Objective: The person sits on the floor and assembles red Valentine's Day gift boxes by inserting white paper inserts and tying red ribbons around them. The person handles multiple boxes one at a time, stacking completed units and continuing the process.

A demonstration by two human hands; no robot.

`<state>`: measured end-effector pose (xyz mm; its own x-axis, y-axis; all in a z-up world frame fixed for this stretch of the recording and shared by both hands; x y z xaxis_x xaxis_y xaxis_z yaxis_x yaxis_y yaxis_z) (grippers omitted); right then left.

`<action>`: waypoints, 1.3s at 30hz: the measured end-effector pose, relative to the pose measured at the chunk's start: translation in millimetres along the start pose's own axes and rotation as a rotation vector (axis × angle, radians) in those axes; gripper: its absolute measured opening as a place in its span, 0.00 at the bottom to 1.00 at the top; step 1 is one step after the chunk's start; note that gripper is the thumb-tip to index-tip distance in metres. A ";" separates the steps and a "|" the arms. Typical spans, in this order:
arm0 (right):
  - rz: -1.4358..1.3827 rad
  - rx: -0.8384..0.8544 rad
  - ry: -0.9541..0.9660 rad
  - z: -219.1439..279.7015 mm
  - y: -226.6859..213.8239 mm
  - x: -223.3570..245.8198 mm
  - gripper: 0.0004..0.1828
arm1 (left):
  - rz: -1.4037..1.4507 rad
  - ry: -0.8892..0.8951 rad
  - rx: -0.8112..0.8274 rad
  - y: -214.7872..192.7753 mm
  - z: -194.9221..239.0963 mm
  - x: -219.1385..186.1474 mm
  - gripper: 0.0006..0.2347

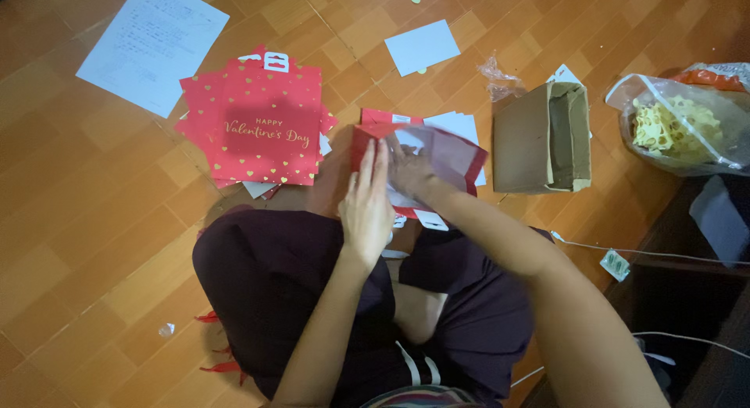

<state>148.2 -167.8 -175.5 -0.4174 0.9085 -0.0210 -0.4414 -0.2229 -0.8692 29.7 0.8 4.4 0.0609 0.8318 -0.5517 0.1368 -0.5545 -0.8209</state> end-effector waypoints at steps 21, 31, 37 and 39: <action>-1.013 -0.583 -0.376 217.4 -191.9 -31.7 0.75 | 0.235 0.028 0.088 -32.6 -32.1 29.1 0.40; -1.512 -0.551 -0.164 138.2 -110.1 -71.4 0.45 | 0.836 0.120 0.172 30.4 -78.2 39.3 0.39; -1.678 -0.791 -0.096 119.0 -49.2 -113.5 0.37 | 0.667 0.110 0.300 90.5 -106.3 27.7 0.44; -1.721 -0.778 -0.070 104.1 -22.0 -116.4 0.32 | 0.746 0.033 0.363 111.1 -111.3 27.2 0.42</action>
<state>123.8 -305.5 -102.5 -0.0081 -0.0812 0.9967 0.0439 0.9957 0.0814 156.5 -35.3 -85.3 0.0391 0.2392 -0.9702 -0.2778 -0.9301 -0.2405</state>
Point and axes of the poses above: each hand's wrist, its own z-axis away from the middle knuckle, its own y-axis out of the palm, x = y × z, the point moved 3 cm from there along -z, towards the middle knuckle, and after that the axes turned 11 degrees about -z, right-handed, at the moved point
